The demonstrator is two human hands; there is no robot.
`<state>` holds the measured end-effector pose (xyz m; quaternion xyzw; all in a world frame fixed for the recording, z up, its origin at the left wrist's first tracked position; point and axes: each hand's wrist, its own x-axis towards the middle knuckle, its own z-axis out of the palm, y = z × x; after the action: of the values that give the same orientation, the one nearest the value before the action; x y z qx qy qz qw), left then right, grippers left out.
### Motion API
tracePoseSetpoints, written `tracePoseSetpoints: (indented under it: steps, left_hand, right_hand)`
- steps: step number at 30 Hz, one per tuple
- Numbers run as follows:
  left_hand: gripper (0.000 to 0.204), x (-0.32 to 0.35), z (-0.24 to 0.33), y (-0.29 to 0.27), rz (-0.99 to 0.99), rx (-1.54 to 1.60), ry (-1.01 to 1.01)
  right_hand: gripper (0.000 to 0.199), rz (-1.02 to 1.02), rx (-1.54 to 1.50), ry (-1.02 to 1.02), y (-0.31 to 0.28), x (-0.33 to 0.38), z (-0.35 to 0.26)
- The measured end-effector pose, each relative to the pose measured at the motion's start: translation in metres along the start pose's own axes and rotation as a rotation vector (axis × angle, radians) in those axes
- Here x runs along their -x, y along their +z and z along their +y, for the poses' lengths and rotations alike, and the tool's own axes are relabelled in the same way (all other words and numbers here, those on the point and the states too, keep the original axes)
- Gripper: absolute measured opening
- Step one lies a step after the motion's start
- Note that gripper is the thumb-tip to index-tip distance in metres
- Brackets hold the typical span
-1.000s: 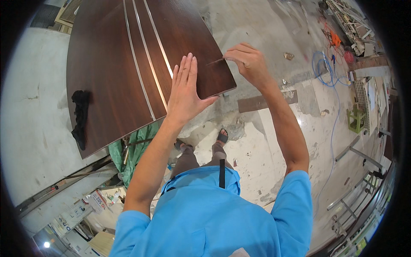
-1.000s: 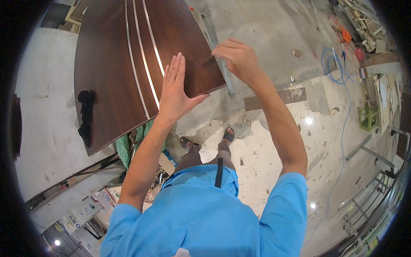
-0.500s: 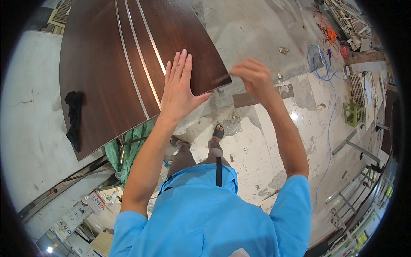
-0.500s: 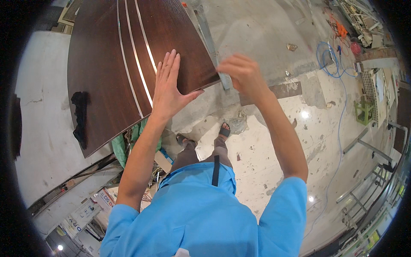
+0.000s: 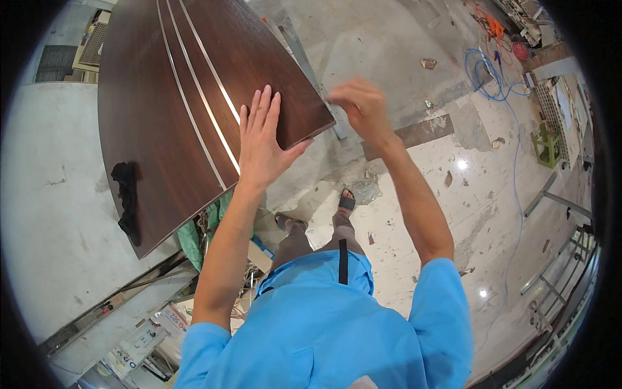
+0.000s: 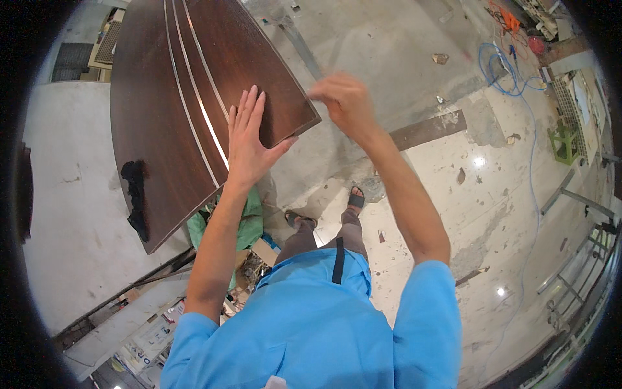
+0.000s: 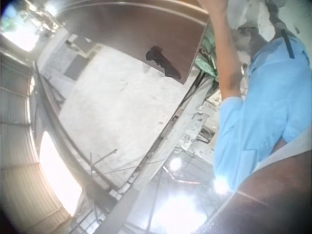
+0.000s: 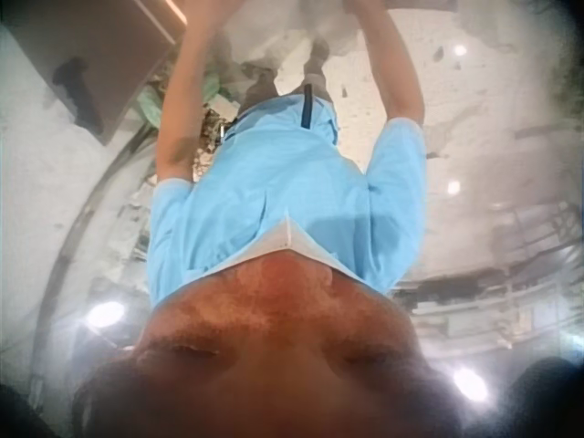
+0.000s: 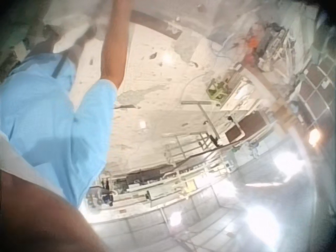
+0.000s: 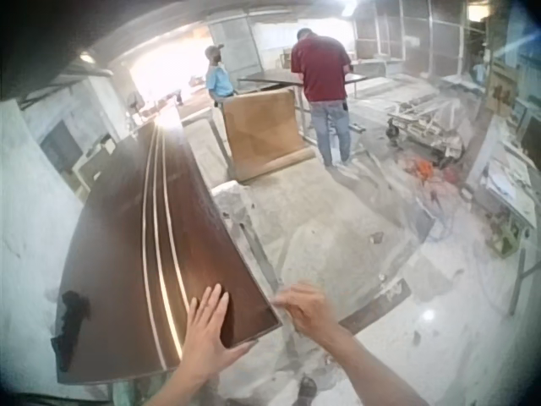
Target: The person uses a black cloth to wipe the surface of a large curved wooden panel with silver inlay lines. They repeatedly wipe different sections of the panel, occasionally using a small metal tool to scrape or adjust the surface. The task continues throughout the video.
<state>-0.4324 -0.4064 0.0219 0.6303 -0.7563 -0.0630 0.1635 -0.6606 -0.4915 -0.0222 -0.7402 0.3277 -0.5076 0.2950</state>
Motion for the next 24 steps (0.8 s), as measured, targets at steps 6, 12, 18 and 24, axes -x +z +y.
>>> tracePoseSetpoints:
  steps: [6, 12, 18, 24]
  left_hand:
    - [0.106, 0.001, 0.000, 0.000, 0.017, -0.009, -0.003]
    - [0.102, -0.001, 0.002, -0.001, 0.017, -0.013, 0.002]
    - [0.101, 0.001, 0.001, 0.000, 0.026, -0.039, 0.025]
    - [0.101, 0.000, 0.000, 0.000, 0.024, -0.033, 0.027]
  right_hand:
    - [0.024, 0.111, -0.107, 0.235, -0.007, 0.030, -0.025]
    - [0.019, 0.126, -0.193, 0.222, 0.011, 0.046, -0.020]
    - [0.011, 0.524, -0.372, 0.620, 0.039, 0.069, -0.039]
    - [0.013, 0.528, -0.362, 0.584, 0.060, 0.069, -0.048]
